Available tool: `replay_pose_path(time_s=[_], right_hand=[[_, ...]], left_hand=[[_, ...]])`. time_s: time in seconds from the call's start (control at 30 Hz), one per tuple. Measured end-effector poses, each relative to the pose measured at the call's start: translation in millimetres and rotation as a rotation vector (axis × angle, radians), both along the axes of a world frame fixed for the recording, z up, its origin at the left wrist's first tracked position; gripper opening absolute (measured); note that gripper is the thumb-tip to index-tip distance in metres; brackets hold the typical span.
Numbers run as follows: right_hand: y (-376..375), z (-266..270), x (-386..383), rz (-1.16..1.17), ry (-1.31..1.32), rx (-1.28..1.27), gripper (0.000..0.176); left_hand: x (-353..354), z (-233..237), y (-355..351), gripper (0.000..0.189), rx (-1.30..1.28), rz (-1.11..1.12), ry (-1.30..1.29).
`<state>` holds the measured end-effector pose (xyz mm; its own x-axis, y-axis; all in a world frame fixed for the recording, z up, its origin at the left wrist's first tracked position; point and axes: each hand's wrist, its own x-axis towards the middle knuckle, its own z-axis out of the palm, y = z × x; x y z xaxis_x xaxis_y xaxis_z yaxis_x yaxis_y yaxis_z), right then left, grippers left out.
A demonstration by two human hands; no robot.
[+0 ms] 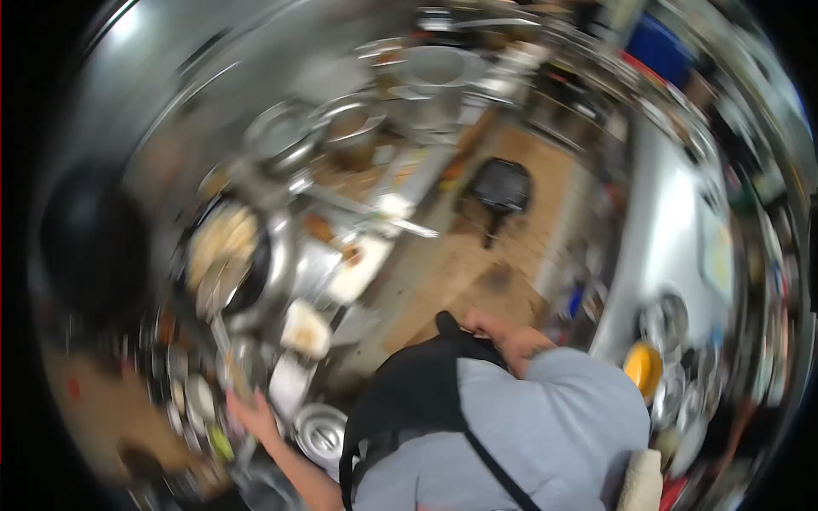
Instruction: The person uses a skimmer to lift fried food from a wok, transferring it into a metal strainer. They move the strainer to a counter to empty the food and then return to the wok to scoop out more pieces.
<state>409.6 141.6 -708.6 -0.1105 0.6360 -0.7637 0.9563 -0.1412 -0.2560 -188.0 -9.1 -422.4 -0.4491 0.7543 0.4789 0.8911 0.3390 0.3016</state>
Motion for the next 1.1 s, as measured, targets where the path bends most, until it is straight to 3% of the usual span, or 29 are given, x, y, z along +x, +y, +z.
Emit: replay_pose_path(time_s=[0.03,0.07,0.1,0.17,0.3,0.4,0.43,0.47,0.57,0.7,0.83,0.9,0.97,1.03,1.1], right_hand=[[-3,-109,19,-0.036,0.061,0.157,0.032],[-1,2,3,-0.071,0.027,-0.035,0.039],[-7,55,5,-0.135,0.029,-0.055,0.038],[-25,98,17,-0.274,0.083,-0.036,0.030],[-75,73,37,-0.467,0.092,-0.056,0.029],[-138,59,53,-0.638,0.109,-0.064,0.028],[-162,62,58,-0.534,0.069,0.020,0.028],[-186,67,64,-0.422,0.028,0.103,0.029],[-225,142,73,-0.848,0.003,-0.077,0.029],[-252,128,105,-0.844,-0.042,-0.080,0.029],[-230,47,122,-0.654,-0.137,0.150,0.029],[-183,48,130,-0.693,-0.035,-0.002,0.029],[-133,102,129,-0.807,0.069,0.003,0.029],[-90,87,135,-0.817,0.182,0.012,0.028],[-38,-49,147,-0.265,0.103,0.216,0.026]], left_hand=[[22,11,14,0.067,0.053,-0.046,-0.022],[48,26,31,0.063,0.044,-0.139,-0.084],[72,35,45,0.059,0.024,-0.212,-0.148],[106,38,76,0.054,-0.055,-0.402,-0.241],[169,43,140,0.052,-0.107,-0.839,-0.373],[219,41,166,0.052,-0.154,-0.998,-0.496],[236,41,171,0.052,-0.157,-1.047,-0.515],[251,41,174,0.053,-0.173,-1.100,-0.501],[285,29,173,0.053,-0.192,-1.215,-0.586],[306,21,161,0.053,-0.309,-1.181,-0.629],[309,16,149,0.055,-0.343,-1.077,-0.659],[306,6,143,0.055,-0.362,-1.020,-0.655],[314,4,141,0.055,-0.418,-0.986,-0.676],[327,4,142,0.056,-0.475,-0.957,-0.683],[351,8,147,0.055,-0.501,-0.964,-0.701]])
